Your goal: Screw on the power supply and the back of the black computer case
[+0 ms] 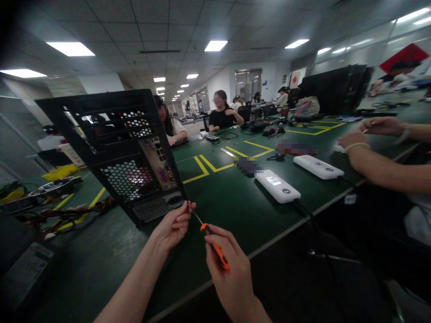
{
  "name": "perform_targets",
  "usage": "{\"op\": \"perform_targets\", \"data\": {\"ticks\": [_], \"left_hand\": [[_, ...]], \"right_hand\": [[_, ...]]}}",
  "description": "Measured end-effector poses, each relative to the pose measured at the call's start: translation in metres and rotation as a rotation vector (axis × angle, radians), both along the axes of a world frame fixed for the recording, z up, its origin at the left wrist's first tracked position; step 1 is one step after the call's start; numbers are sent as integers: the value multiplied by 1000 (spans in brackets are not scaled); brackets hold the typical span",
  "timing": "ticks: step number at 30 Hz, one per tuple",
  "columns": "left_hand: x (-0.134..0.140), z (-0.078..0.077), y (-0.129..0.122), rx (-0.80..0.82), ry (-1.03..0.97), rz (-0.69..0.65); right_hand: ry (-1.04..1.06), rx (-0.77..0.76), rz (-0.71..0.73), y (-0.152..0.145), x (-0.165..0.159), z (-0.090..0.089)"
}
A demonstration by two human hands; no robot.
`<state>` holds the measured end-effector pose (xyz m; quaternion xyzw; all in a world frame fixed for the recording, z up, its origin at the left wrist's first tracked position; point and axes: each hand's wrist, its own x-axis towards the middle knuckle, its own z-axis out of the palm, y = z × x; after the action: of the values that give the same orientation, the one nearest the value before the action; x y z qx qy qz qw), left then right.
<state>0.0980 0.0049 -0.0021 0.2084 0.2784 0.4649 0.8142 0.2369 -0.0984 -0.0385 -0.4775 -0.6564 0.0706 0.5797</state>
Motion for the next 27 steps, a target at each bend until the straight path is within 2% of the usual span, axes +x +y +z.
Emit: {"op": "perform_targets", "data": {"ticks": [5,9,16,22,27], "left_hand": [[4,-1,1,-73,72,125],[4,-5,4,-41,139,218],[2,-9,7,62,311,336],[-3,-13,10,147,589,411],[-6,-19,15,252,690,479]], "right_hand": [[-190,-46,-48,8,0,-4],[-250,-138,-75,15,-4,-2],[-133,-295,55,25,-18,5],[-65,-318,79,33,-19,7],[-51,-358,114,37,-21,9]]}}
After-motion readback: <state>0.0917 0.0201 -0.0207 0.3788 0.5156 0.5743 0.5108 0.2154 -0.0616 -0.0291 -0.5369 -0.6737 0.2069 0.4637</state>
